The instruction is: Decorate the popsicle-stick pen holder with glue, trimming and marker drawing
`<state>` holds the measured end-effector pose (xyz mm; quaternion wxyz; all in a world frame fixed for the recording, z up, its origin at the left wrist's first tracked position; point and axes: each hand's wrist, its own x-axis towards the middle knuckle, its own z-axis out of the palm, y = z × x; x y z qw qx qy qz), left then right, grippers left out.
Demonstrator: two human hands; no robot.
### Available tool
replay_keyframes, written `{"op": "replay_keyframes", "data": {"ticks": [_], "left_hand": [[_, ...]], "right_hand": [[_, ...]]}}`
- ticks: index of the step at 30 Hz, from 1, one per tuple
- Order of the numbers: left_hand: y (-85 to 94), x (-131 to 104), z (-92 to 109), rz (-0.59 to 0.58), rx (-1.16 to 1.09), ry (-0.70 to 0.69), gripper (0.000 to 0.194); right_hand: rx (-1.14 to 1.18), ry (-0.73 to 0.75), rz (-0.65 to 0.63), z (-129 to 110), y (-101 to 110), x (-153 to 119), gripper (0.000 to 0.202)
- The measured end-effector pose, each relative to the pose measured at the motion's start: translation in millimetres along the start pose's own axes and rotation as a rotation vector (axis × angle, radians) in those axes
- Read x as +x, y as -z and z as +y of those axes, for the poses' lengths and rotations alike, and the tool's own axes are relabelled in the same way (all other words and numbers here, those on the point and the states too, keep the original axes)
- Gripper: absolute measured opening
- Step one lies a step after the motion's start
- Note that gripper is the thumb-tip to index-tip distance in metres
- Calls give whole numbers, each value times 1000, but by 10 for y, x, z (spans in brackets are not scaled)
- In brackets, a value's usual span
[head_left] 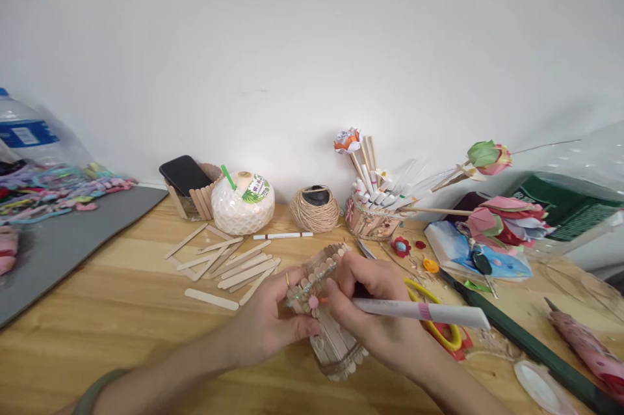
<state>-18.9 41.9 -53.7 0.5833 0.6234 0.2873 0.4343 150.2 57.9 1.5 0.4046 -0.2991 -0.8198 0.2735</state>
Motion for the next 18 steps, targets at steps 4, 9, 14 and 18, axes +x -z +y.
{"op": "replay_keyframes", "data": {"ticks": [4,9,14,18], "left_hand": [[1,-6,3,-1,-4,10,37],[4,-18,-7,11,1,41,39],[11,-10,5,16,-35,46,35],[24,-2,10,19,-66,61,31]], "right_hand": [[-19,2,18,11,0,-14,31],[47,-31,88,49,-8,-29,31],[302,-195,159,11,-3,16,31],[394,-264,175,-8,23,42,26]]}}
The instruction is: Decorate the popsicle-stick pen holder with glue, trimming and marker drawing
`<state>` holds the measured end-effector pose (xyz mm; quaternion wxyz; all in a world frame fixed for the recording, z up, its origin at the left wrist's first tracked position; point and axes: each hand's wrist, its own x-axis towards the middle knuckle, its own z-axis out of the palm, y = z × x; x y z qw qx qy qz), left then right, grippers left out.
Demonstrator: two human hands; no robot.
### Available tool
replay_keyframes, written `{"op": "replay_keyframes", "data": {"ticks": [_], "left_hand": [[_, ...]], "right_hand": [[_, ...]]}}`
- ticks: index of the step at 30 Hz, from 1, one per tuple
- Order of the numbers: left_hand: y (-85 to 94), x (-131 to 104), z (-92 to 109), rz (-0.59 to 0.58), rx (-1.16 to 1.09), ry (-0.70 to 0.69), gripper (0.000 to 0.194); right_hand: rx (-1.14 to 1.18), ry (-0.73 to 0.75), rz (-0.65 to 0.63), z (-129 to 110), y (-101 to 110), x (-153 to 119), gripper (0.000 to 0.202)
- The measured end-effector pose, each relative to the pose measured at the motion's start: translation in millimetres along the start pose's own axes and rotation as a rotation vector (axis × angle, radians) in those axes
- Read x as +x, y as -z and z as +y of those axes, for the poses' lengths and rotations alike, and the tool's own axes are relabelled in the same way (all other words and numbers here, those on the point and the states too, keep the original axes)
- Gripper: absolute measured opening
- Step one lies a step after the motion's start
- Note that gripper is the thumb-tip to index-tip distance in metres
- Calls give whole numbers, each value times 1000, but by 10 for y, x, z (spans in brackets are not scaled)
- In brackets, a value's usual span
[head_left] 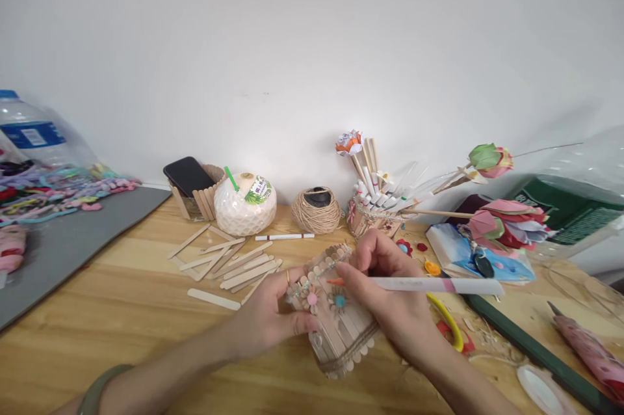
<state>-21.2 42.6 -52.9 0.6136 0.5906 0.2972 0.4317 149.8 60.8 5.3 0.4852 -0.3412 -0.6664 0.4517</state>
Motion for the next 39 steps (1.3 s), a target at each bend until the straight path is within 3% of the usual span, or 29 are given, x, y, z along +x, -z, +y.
{"op": "replay_keyframes", "data": {"ticks": [5,11,33,39], "left_hand": [[16,35,-2,-29,-12,-19,36],[40,45,3,-18,52,-41,34],[29,47,-11,2,39,-2,34],[23,38,-9,7,46,13,43]], "right_hand": [[-170,85,-108,40,24,-11,27],[-276,197,-150,70,7,-16,30],[-354,254,-164,54,12,0,30],[-341,255,-164,62,15,-7,29]]}}
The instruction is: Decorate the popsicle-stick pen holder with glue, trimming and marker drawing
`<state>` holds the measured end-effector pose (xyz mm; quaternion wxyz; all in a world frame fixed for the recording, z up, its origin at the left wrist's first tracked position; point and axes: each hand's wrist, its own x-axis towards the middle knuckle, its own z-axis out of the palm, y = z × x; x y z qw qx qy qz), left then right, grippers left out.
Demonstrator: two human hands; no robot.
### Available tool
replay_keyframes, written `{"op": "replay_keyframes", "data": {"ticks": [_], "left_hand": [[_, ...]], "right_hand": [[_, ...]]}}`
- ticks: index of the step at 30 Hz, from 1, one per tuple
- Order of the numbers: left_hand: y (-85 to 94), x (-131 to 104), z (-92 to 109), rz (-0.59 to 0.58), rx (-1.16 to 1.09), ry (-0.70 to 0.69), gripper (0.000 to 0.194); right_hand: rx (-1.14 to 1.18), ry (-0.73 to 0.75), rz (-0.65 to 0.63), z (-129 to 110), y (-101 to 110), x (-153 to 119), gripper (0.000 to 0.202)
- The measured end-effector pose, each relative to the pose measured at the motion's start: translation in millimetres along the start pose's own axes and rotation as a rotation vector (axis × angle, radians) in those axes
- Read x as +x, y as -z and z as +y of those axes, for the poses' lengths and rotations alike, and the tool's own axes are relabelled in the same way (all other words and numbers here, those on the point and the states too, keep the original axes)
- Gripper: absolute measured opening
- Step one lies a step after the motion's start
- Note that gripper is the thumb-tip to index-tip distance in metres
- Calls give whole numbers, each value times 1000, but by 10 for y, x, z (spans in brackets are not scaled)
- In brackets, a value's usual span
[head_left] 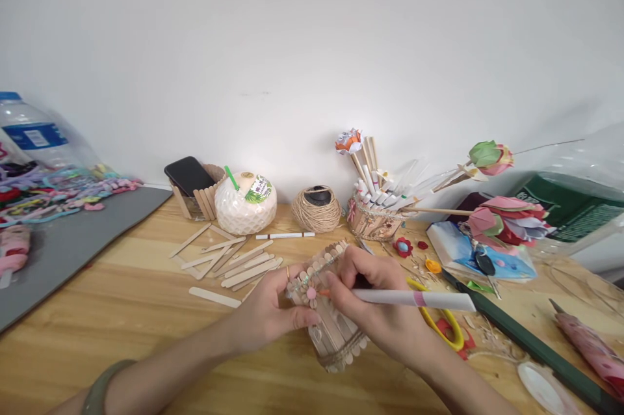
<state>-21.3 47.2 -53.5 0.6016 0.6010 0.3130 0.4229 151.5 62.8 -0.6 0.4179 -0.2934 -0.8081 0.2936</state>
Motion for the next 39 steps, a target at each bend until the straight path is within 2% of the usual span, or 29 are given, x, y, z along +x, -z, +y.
{"op": "replay_keyframes", "data": {"ticks": [7,19,29,39], "left_hand": [[4,8,-1,-7,-2,-24,35],[2,-2,21,-14,38,-46,41],[-2,5,22,-11,21,-20,39],[-17,3,23,-7,-11,-10,35]], "right_hand": [[23,-18,-1,-3,15,-12,30],[43,-31,-40,-6,-1,-7,29],[54,-12,-4,-31,1,8,31],[33,-10,-28,-17,-8,-14,31]]}}
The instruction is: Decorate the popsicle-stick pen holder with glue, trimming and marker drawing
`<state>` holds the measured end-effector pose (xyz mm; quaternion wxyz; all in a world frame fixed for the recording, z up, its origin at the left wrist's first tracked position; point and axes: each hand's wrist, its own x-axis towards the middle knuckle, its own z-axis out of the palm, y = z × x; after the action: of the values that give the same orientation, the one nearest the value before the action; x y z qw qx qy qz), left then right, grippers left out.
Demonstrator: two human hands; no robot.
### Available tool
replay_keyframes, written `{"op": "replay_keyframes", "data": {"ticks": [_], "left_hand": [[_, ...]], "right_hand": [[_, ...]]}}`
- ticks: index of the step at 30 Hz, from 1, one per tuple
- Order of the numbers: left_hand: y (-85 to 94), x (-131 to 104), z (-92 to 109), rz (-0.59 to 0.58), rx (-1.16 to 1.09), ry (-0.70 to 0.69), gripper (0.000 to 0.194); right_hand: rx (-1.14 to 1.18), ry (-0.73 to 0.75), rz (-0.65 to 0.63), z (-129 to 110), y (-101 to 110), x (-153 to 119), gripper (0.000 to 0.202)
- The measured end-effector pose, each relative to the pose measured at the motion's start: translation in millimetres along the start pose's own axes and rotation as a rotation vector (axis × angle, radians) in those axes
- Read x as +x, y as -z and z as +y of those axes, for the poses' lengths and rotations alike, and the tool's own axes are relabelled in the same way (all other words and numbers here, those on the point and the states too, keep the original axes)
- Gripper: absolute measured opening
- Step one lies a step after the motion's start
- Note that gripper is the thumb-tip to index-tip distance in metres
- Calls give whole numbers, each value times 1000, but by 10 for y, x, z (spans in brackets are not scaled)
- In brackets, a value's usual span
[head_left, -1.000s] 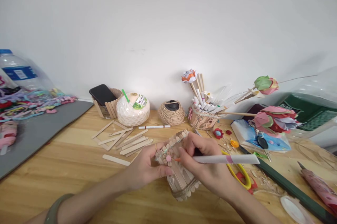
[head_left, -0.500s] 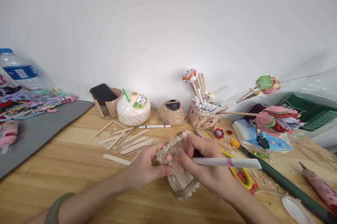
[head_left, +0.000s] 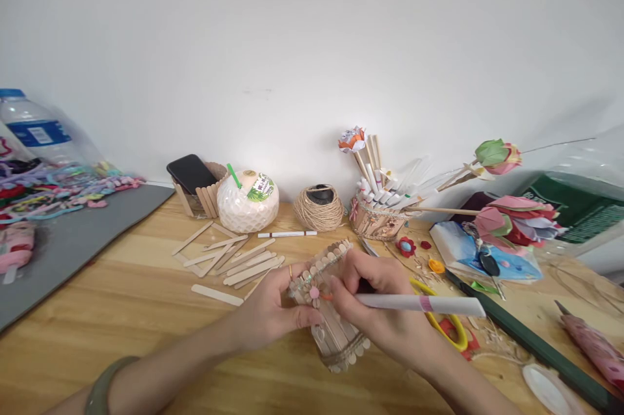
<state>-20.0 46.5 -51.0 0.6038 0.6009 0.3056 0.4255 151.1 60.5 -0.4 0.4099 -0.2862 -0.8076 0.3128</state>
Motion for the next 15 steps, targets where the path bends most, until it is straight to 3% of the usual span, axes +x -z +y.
{"op": "replay_keyframes", "data": {"ticks": [15], "left_hand": [[-10,2,21,-5,-16,9,38]], "right_hand": [[20,-19,-1,-19,1,12,31]]}}
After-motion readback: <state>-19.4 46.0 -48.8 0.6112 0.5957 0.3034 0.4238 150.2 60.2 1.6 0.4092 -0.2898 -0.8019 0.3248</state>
